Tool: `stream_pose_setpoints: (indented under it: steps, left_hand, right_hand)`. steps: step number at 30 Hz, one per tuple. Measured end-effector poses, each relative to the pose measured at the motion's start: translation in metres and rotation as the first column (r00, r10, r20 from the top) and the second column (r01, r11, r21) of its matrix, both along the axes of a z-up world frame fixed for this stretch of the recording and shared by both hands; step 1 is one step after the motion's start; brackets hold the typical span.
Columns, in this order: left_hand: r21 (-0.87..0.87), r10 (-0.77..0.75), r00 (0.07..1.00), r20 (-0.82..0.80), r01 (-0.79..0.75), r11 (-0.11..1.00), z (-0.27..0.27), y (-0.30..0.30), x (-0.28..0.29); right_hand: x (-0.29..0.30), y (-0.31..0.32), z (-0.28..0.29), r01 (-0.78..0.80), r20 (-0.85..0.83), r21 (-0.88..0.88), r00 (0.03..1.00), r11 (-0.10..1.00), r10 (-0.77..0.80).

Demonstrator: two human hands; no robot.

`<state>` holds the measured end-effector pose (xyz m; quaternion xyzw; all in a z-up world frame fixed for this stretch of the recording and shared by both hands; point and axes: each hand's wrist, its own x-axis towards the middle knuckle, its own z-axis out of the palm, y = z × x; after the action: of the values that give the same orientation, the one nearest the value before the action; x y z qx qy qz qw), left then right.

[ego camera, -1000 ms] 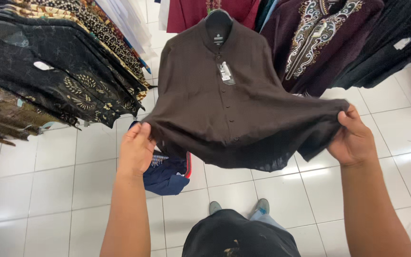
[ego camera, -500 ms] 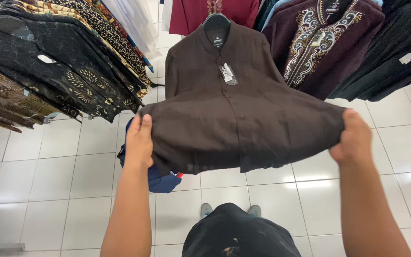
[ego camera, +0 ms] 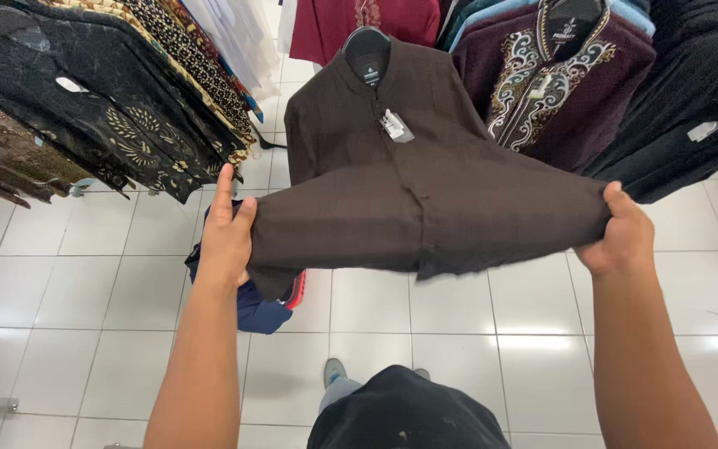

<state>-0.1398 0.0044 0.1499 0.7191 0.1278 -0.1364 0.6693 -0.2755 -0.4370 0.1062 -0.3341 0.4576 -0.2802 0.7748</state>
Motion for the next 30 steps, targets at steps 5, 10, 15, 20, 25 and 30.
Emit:
stream_pose_setpoints:
  steps: [5, 10, 15, 20, 25, 30]
  left_hand:
    - [0.324, -0.110, 0.994, 0.000, 0.104, 0.940, -0.024, 0.002, -0.009]
    - [0.307, -0.027, 1.000, -0.014, 0.031, 0.951, -0.068, 0.007, -0.011]
    - [0.288, -0.056, 0.998, -0.011, 0.057, 0.956, -0.110, -0.004, 0.001]
    - [0.350, -0.080, 0.994, -0.071, 0.100, 0.931, -0.215, -0.008, 0.049]
    - [0.362, -0.074, 0.984, -0.161, 0.129, 0.923, -0.253, -0.038, 0.092]
    - [0.086, -0.456, 0.765, -0.455, 0.547, 0.833, -0.192, -0.060, 0.150]
  right_hand:
    - [-0.017, -0.024, -0.045, -0.290, 0.028, -0.208, 0.953, 0.934, 0.303]
    - [-0.018, -0.022, -0.093, -0.410, -0.035, -0.195, 0.911, 0.891, 0.412]
    - [-0.001, -0.008, -0.154, -0.521, -0.142, -0.159, 0.853, 0.839, 0.503]
    - [0.038, 0.040, -0.158, -0.656, -0.319, -0.108, 0.735, 0.747, 0.598]
    - [0.099, 0.056, -0.170, -0.740, -0.420, -0.017, 0.615, 0.672, 0.667]
    - [0.188, 0.059, -0.170, -0.801, -0.483, 0.124, 0.466, 0.585, 0.741]
